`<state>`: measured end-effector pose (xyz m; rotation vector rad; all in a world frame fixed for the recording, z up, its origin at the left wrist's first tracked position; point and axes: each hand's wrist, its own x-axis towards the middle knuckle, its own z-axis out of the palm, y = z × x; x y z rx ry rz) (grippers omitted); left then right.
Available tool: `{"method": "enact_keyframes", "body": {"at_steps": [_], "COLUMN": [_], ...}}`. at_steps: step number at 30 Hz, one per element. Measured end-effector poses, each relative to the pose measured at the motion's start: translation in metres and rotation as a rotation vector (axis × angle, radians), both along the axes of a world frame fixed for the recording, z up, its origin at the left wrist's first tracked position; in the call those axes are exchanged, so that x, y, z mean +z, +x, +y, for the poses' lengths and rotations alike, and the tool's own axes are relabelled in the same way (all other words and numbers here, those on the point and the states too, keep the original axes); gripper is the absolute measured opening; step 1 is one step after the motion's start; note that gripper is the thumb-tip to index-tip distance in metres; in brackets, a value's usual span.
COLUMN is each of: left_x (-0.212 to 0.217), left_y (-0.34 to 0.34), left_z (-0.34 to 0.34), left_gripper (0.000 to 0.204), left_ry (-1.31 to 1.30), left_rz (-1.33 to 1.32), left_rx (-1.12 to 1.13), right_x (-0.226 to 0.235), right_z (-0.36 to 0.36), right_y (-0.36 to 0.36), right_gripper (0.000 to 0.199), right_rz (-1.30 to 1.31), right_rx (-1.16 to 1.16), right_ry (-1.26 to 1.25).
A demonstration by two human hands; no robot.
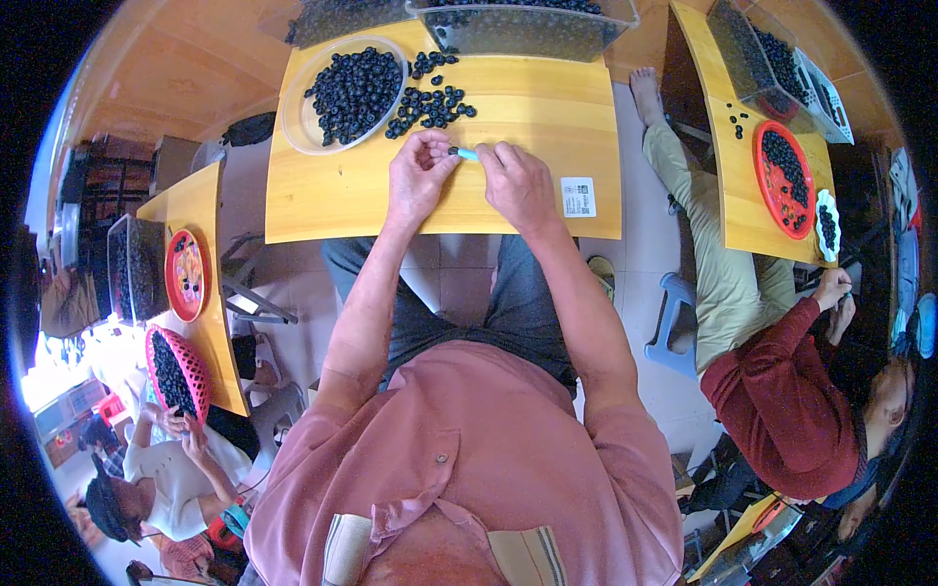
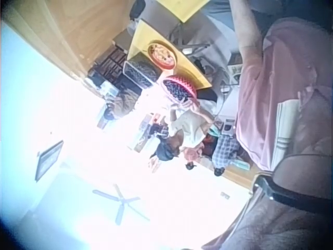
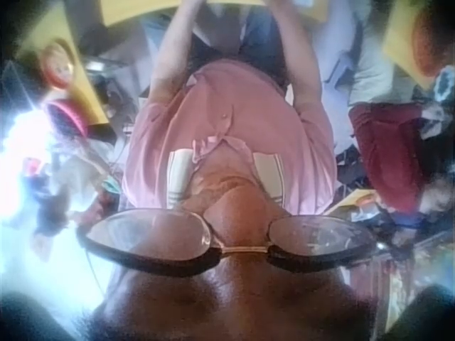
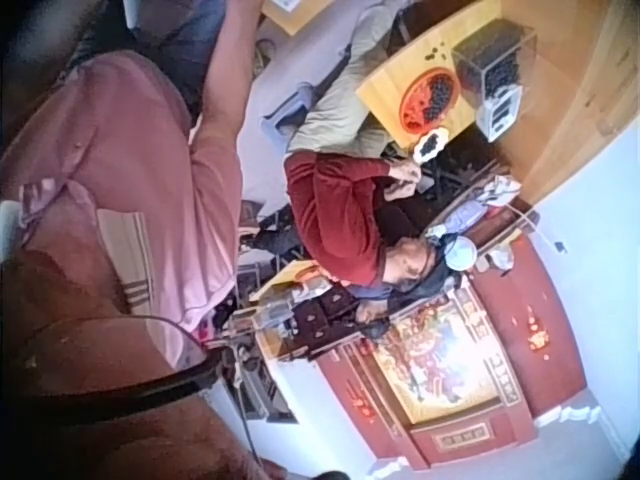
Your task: The person sorts blueberries on a table by hand, separating out stems or damaged fruit.
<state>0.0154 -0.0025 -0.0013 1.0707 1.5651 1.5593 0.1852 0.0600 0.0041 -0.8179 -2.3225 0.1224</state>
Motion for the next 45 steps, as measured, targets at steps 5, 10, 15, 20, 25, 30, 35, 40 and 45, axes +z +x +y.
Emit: {"method": "enact_keyframes", "body": {"at_steps": [5,10,15,20,25,30,35,40,45], "left_x": [-0.001,-0.001,0.002,0.002,0.029,0.067,0.046,0.019,0.028], "left_y": [-0.003,-0.005,-0.004,-0.007,-0.045,-0.079,-0.053,-0.037,-0.026], "left_z": [-0.002,-0.003,-0.006,-0.009,-0.009,0.019,0.016,0.015,0.007], "left_gripper": [0.03,0.029,0.017,0.01,0.01,0.02,0.022,0.023,0.023], "left_ry": [-0.002,0.01,0.052,0.102,0.197,0.228,0.027,-0.148,-0.173], "left_rz": [-0.104,-0.132,-0.012,0.024,0.44,0.759,0.995,1.03,0.978], "left_rx": [-0.003,0.002,0.02,0.079,0.263,0.451,0.091,0.111,0.094], "right_x": [0.001,0.0,0.001,0.004,0.002,0.004,-0.001,0.0,0.002], "right_z": [0.002,0.004,0.002,0.0,0.0,0.001,0.002,0.003,0.002], "right_y": [-0.001,-0.001,-0.001,-0.001,0.0,0.0,-0.001,-0.001,0.0], "right_gripper": [0.023,0.022,0.026,0.026,0.026,0.024,0.024,0.024,0.024], "right_rz": [-0.036,-0.05,-0.075,-0.079,-0.034,-0.017,-0.005,-0.02,-0.025], "right_rx": [-0.122,-0.124,-0.121,-0.124,-0.113,-0.114,-0.116,-0.112,-0.12], "right_ry": [-0.036,-0.026,-0.027,-0.026,-0.007,-0.004,0.016,-0.008,-0.025]}}
